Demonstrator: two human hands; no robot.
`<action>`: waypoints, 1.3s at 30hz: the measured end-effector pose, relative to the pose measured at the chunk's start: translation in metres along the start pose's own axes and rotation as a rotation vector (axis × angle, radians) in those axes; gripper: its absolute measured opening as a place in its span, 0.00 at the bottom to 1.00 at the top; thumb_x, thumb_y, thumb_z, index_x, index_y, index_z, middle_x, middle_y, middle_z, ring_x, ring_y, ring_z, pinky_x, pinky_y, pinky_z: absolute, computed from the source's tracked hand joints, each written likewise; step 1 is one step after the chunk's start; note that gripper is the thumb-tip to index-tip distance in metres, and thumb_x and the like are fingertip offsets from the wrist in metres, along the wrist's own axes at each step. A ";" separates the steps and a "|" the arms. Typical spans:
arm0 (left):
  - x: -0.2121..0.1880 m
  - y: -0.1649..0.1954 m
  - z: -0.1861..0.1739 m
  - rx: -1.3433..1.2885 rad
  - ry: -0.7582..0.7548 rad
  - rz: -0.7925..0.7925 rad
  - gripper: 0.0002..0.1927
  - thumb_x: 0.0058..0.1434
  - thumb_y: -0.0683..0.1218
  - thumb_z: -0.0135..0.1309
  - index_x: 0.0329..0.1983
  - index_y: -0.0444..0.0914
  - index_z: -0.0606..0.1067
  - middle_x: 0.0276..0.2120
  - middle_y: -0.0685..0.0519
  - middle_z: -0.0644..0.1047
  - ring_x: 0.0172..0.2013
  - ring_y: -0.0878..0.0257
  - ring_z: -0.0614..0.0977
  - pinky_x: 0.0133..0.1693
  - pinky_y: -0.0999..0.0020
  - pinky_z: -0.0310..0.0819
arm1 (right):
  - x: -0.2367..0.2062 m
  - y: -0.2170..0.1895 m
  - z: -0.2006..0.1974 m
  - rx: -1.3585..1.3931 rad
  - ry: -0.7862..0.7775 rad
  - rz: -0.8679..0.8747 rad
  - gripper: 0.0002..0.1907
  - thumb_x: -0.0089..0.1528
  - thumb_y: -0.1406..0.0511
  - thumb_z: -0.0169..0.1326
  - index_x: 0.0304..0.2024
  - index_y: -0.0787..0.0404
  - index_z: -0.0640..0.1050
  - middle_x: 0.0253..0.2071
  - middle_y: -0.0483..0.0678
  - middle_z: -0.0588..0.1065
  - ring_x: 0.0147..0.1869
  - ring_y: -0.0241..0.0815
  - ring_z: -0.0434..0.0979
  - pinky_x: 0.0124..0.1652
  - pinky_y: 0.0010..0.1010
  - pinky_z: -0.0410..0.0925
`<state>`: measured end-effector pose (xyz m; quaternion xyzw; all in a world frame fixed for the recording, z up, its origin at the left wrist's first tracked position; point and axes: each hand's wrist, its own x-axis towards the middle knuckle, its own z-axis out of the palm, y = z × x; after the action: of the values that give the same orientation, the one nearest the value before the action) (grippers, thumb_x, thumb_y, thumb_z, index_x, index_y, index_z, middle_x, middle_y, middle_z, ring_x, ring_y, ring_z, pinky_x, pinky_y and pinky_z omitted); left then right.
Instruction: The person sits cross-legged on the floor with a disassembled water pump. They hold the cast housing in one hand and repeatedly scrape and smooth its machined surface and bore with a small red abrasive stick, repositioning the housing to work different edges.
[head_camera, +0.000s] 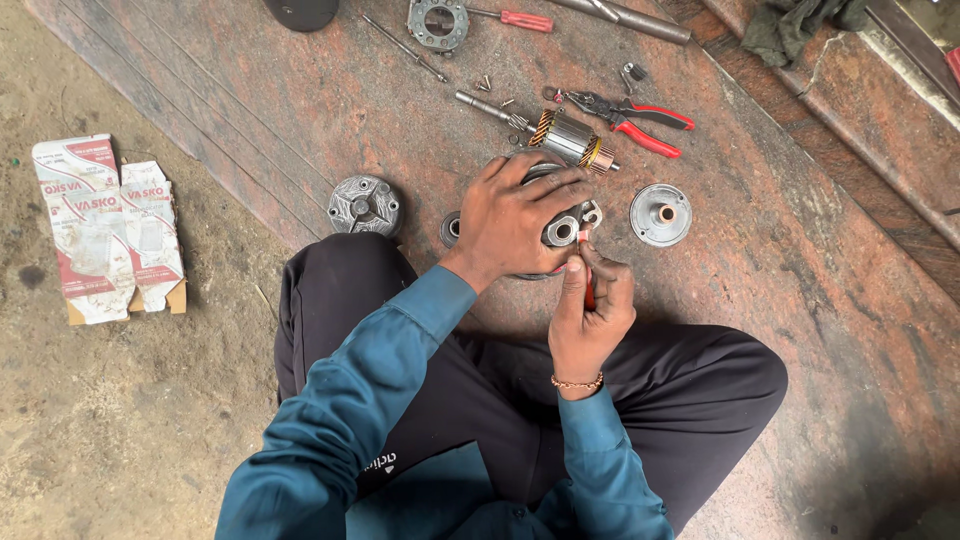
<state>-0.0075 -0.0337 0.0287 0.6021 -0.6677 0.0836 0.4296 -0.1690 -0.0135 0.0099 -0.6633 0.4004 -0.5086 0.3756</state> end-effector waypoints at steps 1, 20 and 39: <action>0.000 0.000 0.000 -0.002 0.003 0.004 0.22 0.53 0.59 0.67 0.48 0.48 0.83 0.51 0.60 0.82 0.55 0.57 0.78 0.51 0.58 0.73 | 0.000 0.000 0.000 -0.026 0.002 0.007 0.05 0.73 0.70 0.54 0.49 0.68 0.75 0.41 0.45 0.79 0.36 0.21 0.68 0.38 0.17 0.66; 0.000 0.000 0.000 0.017 0.004 0.001 0.20 0.54 0.59 0.66 0.48 0.48 0.83 0.51 0.60 0.82 0.55 0.56 0.78 0.52 0.57 0.73 | 0.004 -0.007 -0.002 -0.073 0.022 0.076 0.04 0.70 0.73 0.57 0.47 0.68 0.78 0.32 0.42 0.76 0.31 0.21 0.62 0.31 0.16 0.59; -0.001 0.001 0.001 0.025 0.001 -0.021 0.20 0.53 0.58 0.66 0.49 0.50 0.83 0.51 0.62 0.82 0.56 0.58 0.78 0.52 0.58 0.73 | 0.010 -0.018 -0.004 -0.172 -0.008 -0.001 0.03 0.70 0.73 0.58 0.44 0.69 0.77 0.41 0.52 0.82 0.38 0.27 0.71 0.40 0.22 0.68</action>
<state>-0.0090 -0.0333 0.0282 0.6142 -0.6601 0.0878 0.4235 -0.1686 -0.0159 0.0304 -0.6952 0.4406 -0.4702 0.3185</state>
